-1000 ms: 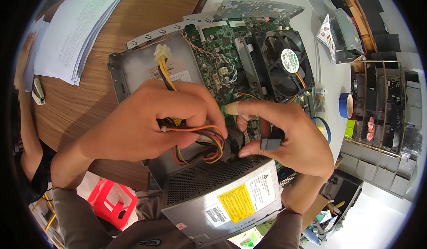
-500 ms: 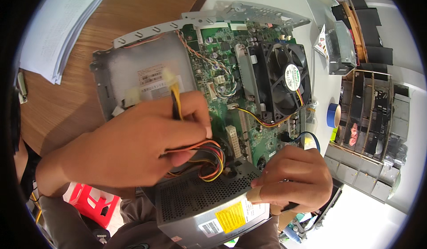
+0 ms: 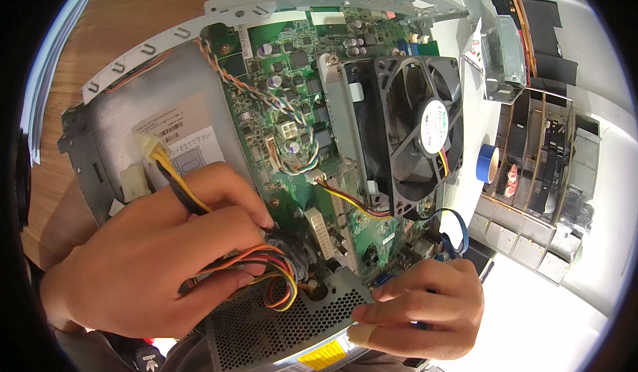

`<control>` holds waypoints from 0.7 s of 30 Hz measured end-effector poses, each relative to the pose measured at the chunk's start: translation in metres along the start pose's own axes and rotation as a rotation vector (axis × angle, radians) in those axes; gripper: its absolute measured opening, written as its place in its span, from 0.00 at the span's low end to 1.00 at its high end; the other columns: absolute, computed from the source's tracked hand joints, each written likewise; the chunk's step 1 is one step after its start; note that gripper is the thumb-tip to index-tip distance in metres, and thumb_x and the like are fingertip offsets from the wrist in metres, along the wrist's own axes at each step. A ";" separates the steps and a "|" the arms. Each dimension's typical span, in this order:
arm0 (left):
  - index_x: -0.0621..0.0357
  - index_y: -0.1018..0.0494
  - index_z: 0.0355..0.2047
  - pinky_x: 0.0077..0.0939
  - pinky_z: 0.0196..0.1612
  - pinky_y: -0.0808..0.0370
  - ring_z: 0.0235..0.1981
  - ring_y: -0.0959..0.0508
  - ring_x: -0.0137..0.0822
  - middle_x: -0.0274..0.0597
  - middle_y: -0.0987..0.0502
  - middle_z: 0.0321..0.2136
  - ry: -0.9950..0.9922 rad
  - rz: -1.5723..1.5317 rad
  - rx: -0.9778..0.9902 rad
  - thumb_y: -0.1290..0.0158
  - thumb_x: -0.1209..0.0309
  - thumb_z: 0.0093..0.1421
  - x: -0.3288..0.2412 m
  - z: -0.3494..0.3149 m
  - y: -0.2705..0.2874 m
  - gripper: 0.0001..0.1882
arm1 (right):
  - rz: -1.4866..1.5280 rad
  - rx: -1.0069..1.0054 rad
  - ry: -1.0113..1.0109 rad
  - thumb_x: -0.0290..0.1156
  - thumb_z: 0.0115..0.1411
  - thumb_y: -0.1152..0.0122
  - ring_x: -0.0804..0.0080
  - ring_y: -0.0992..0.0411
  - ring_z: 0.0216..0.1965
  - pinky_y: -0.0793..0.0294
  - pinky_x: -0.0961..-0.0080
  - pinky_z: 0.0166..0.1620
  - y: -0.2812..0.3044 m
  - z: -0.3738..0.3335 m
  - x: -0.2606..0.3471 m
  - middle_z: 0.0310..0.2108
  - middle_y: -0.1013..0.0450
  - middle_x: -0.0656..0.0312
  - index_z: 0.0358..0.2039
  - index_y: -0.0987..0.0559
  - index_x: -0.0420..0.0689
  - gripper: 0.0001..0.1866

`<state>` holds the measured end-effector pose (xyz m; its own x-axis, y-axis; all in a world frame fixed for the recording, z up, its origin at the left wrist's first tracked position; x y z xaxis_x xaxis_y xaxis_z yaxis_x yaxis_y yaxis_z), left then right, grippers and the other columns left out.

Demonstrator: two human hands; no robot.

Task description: The person connects internal power cables to the motherboard and components within a desktop computer chassis by hand.

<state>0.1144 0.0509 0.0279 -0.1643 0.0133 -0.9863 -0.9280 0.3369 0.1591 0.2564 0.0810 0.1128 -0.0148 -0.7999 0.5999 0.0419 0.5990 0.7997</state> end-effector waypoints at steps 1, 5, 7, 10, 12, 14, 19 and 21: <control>0.66 0.28 0.38 0.35 0.34 0.26 0.33 0.21 0.43 0.47 0.27 0.42 0.031 0.017 0.020 0.38 0.80 0.58 0.001 0.001 -0.002 0.11 | -0.019 0.009 -0.067 0.30 0.49 0.27 0.78 0.27 0.29 0.34 0.88 0.26 -0.001 -0.001 -0.002 0.30 0.18 0.72 0.32 0.12 0.52 0.08; 0.65 0.27 0.40 0.34 0.38 0.23 0.37 0.20 0.43 0.47 0.25 0.44 0.096 -0.040 -0.125 0.37 0.80 0.57 0.013 -0.007 0.001 0.13 | -0.069 -0.002 -0.122 0.36 0.47 0.24 0.80 0.26 0.30 0.38 0.86 0.29 -0.002 -0.003 -0.007 0.31 0.18 0.76 0.30 0.13 0.56 0.08; 0.64 0.27 0.41 0.34 0.40 0.23 0.39 0.19 0.44 0.46 0.24 0.44 0.094 -0.020 -0.118 0.36 0.80 0.56 0.021 -0.010 -0.002 0.14 | -0.087 -0.015 -0.088 0.37 0.47 0.23 0.81 0.26 0.30 0.38 0.86 0.29 -0.002 -0.003 -0.006 0.31 0.18 0.76 0.31 0.13 0.56 0.09; 0.62 0.26 0.44 0.35 0.43 0.23 0.41 0.19 0.46 0.46 0.23 0.44 0.272 -0.158 -0.209 0.36 0.81 0.54 0.027 -0.014 0.001 0.17 | -0.105 -0.025 -0.103 0.39 0.46 0.22 0.81 0.26 0.29 0.38 0.87 0.28 -0.004 -0.003 -0.006 0.30 0.18 0.76 0.32 0.14 0.56 0.12; 0.61 0.27 0.46 0.37 0.43 0.23 0.41 0.19 0.46 0.46 0.23 0.44 0.180 -0.068 -0.177 0.36 0.81 0.54 0.026 -0.012 0.000 0.19 | -0.103 -0.050 -0.111 0.40 0.45 0.22 0.81 0.26 0.28 0.38 0.87 0.28 -0.003 -0.004 -0.007 0.30 0.18 0.74 0.33 0.14 0.55 0.14; 0.60 0.27 0.47 0.38 0.43 0.22 0.41 0.19 0.46 0.47 0.23 0.43 0.079 0.015 -0.127 0.37 0.82 0.54 0.020 -0.007 -0.002 0.20 | -0.087 -0.084 -0.138 0.35 0.46 0.24 0.79 0.26 0.26 0.38 0.88 0.23 -0.001 -0.005 -0.006 0.29 0.18 0.72 0.32 0.14 0.52 0.11; 0.61 0.25 0.37 0.32 0.41 0.23 0.39 0.19 0.44 0.46 0.23 0.39 0.057 -0.108 -0.047 0.41 0.87 0.53 0.015 -0.005 -0.003 0.12 | -0.069 -0.126 -0.091 0.31 0.46 0.26 0.78 0.28 0.23 0.39 0.87 0.18 0.003 -0.007 -0.007 0.25 0.20 0.69 0.33 0.14 0.48 0.11; 0.61 0.25 0.34 0.31 0.41 0.23 0.38 0.19 0.43 0.45 0.24 0.38 0.016 -0.114 -0.080 0.42 0.88 0.53 0.013 -0.005 -0.003 0.11 | -0.051 -0.123 -0.081 0.31 0.46 0.25 0.78 0.28 0.22 0.40 0.86 0.17 0.002 -0.007 -0.008 0.24 0.21 0.68 0.34 0.14 0.47 0.13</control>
<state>0.1135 0.0455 0.0145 -0.0613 -0.0357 -0.9975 -0.9644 0.2596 0.0500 0.2636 0.0883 0.1098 -0.1000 -0.8208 0.5624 0.1610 0.5444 0.8232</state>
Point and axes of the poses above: each hand's wrist, its own z-axis towards the middle knuckle, its own y-axis out of the back of the hand, x = y × z, the point moved 9 cm from there along z, towards the middle knuckle
